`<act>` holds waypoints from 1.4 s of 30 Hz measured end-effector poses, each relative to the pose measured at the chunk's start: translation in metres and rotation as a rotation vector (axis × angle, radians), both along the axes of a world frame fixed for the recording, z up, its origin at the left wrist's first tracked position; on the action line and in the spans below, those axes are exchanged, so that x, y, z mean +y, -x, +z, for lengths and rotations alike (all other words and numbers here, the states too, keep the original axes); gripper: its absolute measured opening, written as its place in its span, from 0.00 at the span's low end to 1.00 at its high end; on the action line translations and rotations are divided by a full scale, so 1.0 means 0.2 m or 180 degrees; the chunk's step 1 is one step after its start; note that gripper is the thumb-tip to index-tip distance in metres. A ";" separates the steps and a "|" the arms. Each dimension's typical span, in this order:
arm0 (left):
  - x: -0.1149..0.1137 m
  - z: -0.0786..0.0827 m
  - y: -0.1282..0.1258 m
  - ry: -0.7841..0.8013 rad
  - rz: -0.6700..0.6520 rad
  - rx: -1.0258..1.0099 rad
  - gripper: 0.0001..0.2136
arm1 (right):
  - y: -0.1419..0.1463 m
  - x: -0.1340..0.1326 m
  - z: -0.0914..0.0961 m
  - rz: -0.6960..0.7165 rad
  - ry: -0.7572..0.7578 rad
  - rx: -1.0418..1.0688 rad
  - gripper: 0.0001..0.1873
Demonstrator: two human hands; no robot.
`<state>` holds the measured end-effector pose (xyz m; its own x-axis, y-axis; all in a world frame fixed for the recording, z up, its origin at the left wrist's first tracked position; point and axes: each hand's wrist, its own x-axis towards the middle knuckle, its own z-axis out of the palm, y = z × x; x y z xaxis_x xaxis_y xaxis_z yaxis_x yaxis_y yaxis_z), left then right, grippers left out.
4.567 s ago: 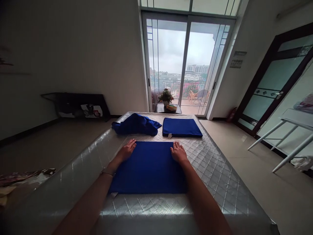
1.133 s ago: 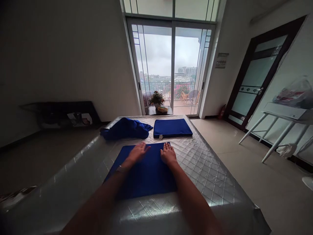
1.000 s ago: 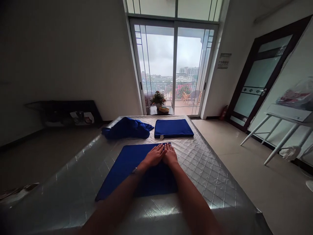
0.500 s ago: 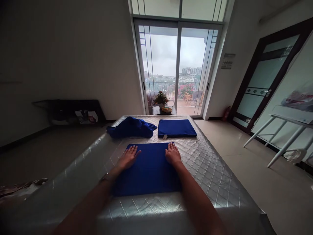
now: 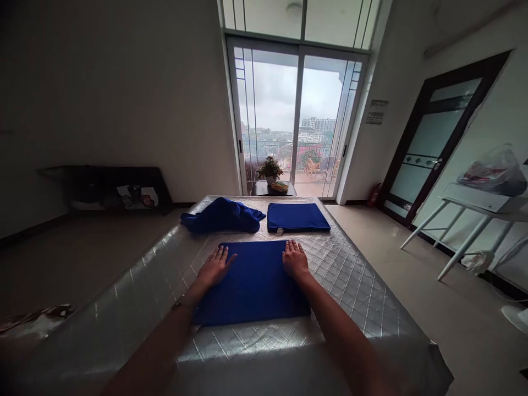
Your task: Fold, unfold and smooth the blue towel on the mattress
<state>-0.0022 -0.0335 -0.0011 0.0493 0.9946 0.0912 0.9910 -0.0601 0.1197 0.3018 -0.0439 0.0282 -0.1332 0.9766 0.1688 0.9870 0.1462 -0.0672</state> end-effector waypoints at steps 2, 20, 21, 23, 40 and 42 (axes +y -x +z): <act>0.01 -0.01 0.00 -0.0011 -0.0017 -0.0024 0.41 | -0.01 -0.05 -0.01 0.0010 0.0075 0.0073 0.32; -0.16 0.08 -0.56 -0.0307 -0.1465 -0.0023 0.36 | -0.02 -0.16 -0.07 -0.0051 0.0360 0.0356 0.33; -0.17 0.08 -0.65 -0.0242 -0.1641 -0.0062 0.36 | -0.03 -0.16 -0.07 -0.0033 0.0367 0.0331 0.33; -0.19 0.07 -0.78 -0.0201 -0.1868 -0.0148 0.36 | -0.03 -0.15 -0.08 0.0011 0.0386 0.0281 0.32; -0.24 -0.09 0.15 -0.0126 -0.0265 0.0033 0.43 | -0.01 -0.16 -0.06 -0.0074 0.0381 0.0330 0.33; -0.25 -0.10 0.16 -0.0249 -0.0258 -0.0016 0.42 | -0.01 -0.16 -0.05 -0.0091 0.0349 0.0323 0.33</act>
